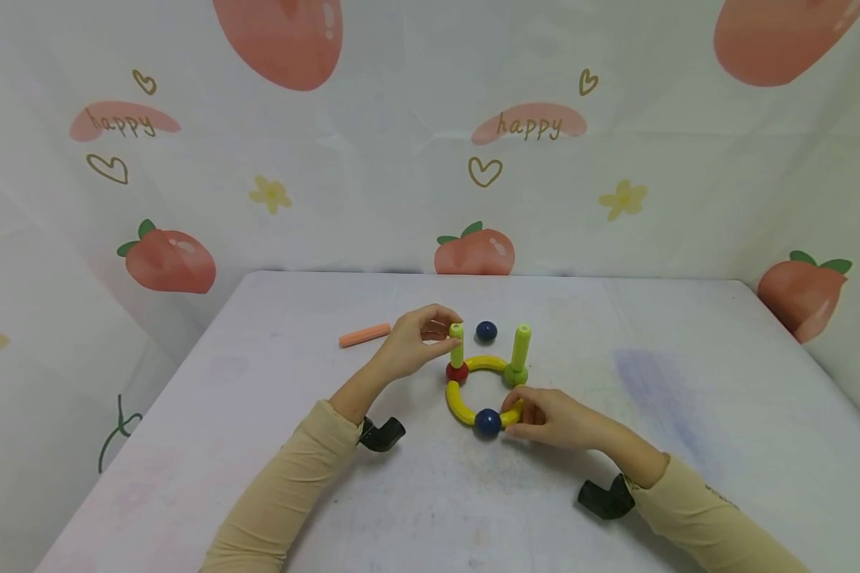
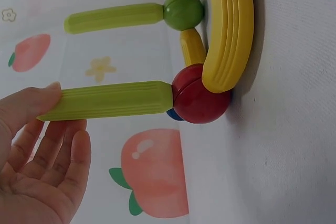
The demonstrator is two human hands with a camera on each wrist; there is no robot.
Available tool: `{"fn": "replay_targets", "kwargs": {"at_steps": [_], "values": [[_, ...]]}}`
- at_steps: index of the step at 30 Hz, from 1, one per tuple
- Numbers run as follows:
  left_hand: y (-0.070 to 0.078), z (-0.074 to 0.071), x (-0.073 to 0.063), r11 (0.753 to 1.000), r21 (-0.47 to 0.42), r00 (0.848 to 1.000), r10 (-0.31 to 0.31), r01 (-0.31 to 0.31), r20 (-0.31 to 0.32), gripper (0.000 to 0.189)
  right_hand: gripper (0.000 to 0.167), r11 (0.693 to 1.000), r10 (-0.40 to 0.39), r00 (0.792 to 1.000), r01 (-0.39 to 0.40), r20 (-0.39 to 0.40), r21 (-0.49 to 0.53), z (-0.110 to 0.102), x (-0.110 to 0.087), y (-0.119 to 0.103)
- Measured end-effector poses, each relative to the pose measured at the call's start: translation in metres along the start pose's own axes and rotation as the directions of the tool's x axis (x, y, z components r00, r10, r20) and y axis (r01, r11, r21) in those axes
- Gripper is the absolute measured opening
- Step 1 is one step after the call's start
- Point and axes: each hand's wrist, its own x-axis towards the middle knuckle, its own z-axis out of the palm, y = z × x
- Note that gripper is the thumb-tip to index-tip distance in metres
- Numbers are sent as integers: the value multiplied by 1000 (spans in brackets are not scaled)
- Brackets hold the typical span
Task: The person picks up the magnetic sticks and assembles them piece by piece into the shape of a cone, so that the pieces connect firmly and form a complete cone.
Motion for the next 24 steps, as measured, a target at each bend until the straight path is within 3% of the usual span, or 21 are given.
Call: {"fn": "replay_targets", "kwargs": {"at_steps": [13, 24], "values": [[-2, 0, 1, 1000, -17, 1000, 7, -7, 3, 28, 25, 999, -48, 999, 48, 0, 11, -2, -3, 7], [-5, 0, 1, 1000, -10, 1000, 2, -2, 2, 28, 23, 1000, 4, 994, -4, -109, 4, -12, 2, 22]]}}
